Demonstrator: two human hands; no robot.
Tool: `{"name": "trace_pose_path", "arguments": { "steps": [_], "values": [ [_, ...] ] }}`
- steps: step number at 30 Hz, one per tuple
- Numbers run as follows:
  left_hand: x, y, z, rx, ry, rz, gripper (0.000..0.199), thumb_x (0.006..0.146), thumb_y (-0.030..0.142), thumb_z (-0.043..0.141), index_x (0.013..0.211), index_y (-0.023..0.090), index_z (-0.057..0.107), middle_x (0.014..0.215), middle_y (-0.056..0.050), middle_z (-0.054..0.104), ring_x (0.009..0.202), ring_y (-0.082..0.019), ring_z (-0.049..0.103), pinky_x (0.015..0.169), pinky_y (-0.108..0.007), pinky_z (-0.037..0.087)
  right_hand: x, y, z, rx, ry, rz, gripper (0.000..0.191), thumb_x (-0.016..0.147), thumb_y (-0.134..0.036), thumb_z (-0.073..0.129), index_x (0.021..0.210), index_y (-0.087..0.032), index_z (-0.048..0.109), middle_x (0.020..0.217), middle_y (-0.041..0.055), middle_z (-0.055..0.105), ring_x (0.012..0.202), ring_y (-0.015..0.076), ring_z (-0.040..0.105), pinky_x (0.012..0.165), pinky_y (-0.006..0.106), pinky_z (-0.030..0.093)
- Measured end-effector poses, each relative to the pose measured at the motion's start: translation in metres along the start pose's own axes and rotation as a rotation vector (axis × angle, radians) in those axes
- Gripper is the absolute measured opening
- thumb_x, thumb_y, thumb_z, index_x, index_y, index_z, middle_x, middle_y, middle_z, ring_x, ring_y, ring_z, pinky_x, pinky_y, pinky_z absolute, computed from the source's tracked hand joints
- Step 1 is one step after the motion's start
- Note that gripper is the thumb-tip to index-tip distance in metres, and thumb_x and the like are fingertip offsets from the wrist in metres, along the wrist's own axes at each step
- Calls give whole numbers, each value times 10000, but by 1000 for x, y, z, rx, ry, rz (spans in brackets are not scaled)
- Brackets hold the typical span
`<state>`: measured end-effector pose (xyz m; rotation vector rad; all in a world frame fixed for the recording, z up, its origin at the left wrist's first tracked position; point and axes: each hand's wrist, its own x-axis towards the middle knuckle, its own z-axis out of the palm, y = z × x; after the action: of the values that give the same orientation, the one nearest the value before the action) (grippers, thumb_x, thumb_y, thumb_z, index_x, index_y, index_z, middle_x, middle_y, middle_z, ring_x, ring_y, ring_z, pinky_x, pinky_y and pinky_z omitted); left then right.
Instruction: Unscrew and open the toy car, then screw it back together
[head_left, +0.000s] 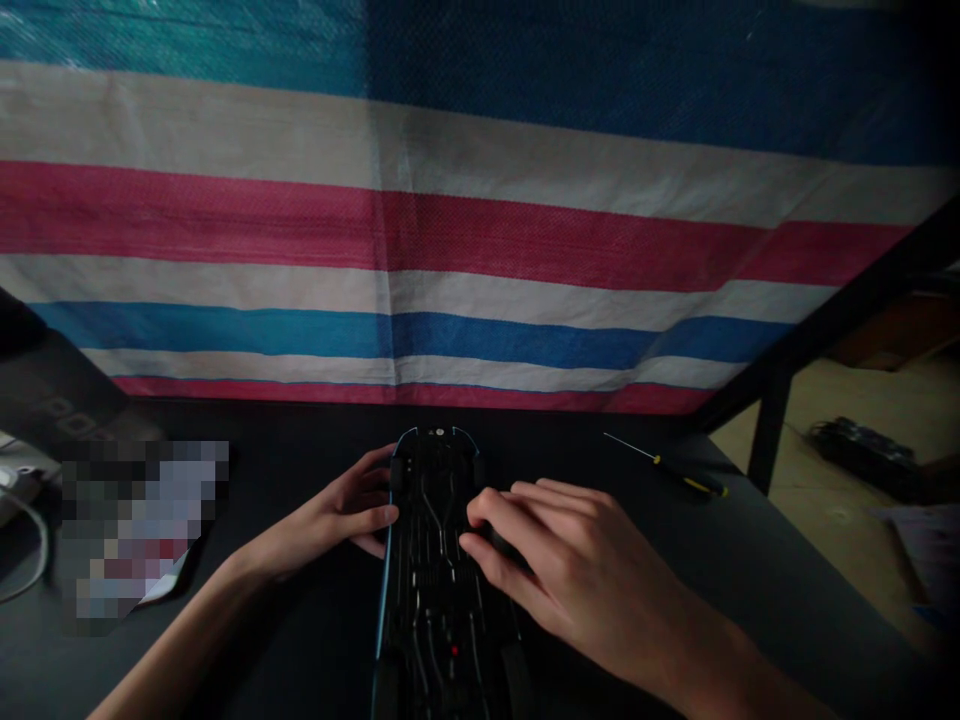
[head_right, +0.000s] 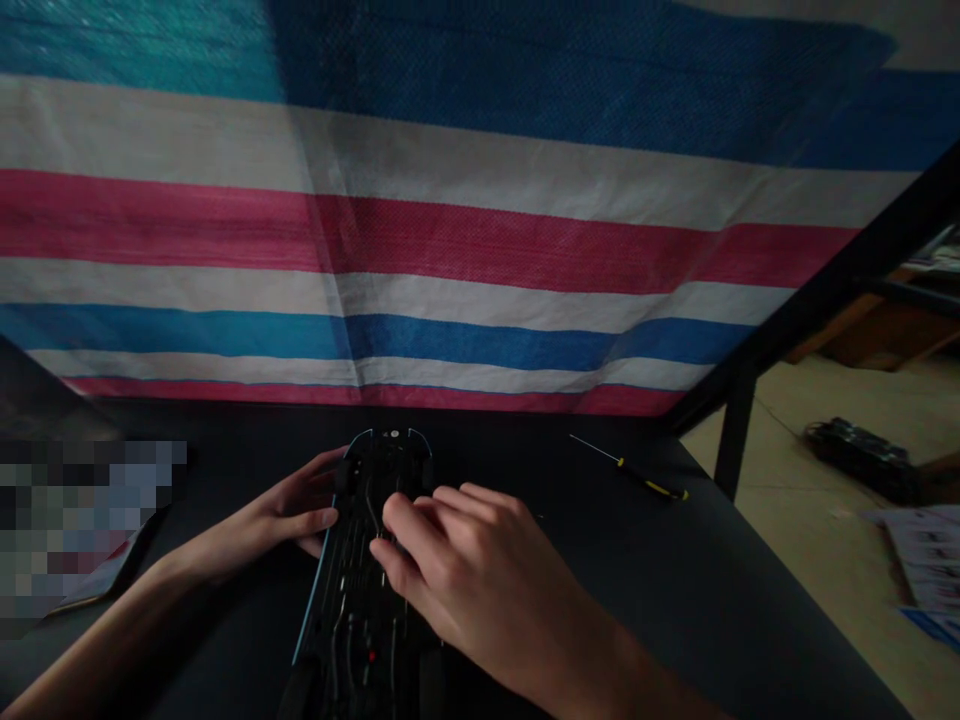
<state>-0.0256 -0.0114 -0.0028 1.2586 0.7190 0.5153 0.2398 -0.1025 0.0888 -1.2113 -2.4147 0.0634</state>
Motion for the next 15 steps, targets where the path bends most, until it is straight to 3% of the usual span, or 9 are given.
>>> {"name": "trace_pose_path", "arguments": {
  "steps": [2,5,11,15],
  "values": [
    [-1,1,1,-8,-3,-2,753,940,291,671,1565,334,254,1506,-148,460,1326,-350,515,805,-368,609,-1,-3,-1,24,-22,19,71,966,-244,548,1019,-215,585,892,-6,676,799,182,635,724,361,466],
    [-2,4,4,-11,11,3,764,935,292,676,1569,330,251,1504,-152,462,1327,-347,516,799,-352,608,-3,-8,-3,28,-35,11,195,879,-174,566,1067,-214,593,1008,23,672,916,215,629,816,395,480],
    [-3,3,5,-30,13,23,744,937,305,674,1566,333,280,1511,-151,469,1308,-343,531,823,-365,593,5,-9,12,140,10,87,64,992,-225,534,962,-212,590,910,-3,645,878,175,608,848,367,482],
    [-1,-1,1,-35,21,16,741,942,308,669,1565,360,272,1550,-133,438,1301,-331,542,836,-361,585,3,4,13,440,141,163,154,1040,-316,495,949,-215,567,1003,20,609,991,165,584,942,339,474]
  ]
}}
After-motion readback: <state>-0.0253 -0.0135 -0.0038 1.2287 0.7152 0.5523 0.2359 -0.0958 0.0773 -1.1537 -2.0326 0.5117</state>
